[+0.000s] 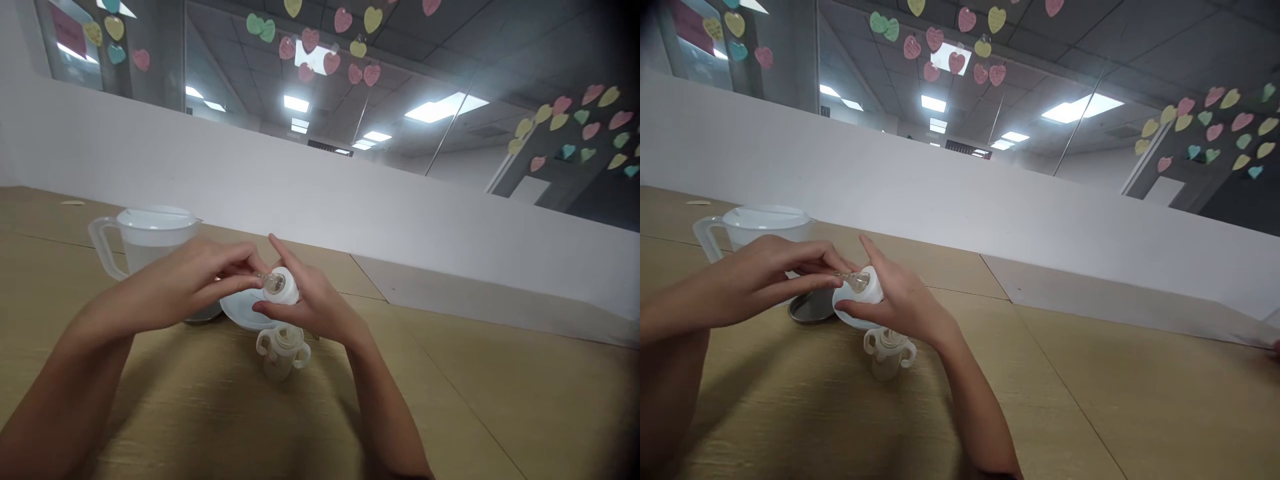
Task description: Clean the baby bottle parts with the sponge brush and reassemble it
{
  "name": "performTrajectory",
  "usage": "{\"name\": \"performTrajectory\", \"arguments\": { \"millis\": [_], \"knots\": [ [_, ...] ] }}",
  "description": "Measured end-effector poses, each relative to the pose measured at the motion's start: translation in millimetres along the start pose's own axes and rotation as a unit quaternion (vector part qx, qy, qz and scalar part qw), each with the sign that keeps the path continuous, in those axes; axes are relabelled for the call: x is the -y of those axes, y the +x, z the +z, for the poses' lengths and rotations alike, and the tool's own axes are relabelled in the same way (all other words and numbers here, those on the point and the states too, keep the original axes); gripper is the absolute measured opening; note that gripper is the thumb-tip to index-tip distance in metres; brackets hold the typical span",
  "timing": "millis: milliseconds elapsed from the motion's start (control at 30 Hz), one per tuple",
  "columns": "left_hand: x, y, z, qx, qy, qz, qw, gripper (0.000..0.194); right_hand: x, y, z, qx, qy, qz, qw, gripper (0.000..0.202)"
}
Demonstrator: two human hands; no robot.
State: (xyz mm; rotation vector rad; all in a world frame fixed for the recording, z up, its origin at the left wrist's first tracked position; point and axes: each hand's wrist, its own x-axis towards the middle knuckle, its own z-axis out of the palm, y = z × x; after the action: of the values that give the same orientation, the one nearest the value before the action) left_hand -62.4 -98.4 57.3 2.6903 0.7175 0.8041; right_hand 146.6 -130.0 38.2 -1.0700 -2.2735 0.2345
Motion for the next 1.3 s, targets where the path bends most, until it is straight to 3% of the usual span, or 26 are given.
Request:
{"name": "performTrajectory", "arguments": {
  "millis": [167, 367, 533, 667, 800, 1000, 1300],
  "knots": [
    [-6, 3, 10.4, -0.048, 0.055, 0.017, 0.997, 0.030, -6, 3, 0, -0.034, -0.054, 0.009, 0.998, 0.079],
    [3, 16, 13.2, -0.003, -0.008, -0.001, 1.000, 0.029, -5, -3, -11, -0.011, -0.111, 0.083, 0.990, 0.038],
    [28, 33, 26.6, 0.156, -0.129, -0.003, 0.979, 0.057, -6, -15, -30, 0.011, -0.184, 0.103, 0.977, 0.026],
    [43, 51, 64.5, 0.243, -0.070, 0.016, 0.967, 0.068, -11, -19, -38, 0.083, -0.185, 0.067, 0.977, 0.018],
    [48, 63, 100.7, 0.293, -0.066, 0.029, 0.953, 0.060, -18, -16, -37, 0.176, -0.155, 0.028, 0.972, 0.020],
    [49, 63, 107.4, 0.294, -0.048, 0.010, 0.954, 0.049, -24, -11, -29, 0.238, -0.137, 0.067, 0.959, 0.019],
    [60, 64, 113.2, 0.280, -0.073, 0.004, 0.957, 0.048, -27, 0, -6, 0.276, -0.161, 0.132, 0.938, 0.023]
  ]
}}
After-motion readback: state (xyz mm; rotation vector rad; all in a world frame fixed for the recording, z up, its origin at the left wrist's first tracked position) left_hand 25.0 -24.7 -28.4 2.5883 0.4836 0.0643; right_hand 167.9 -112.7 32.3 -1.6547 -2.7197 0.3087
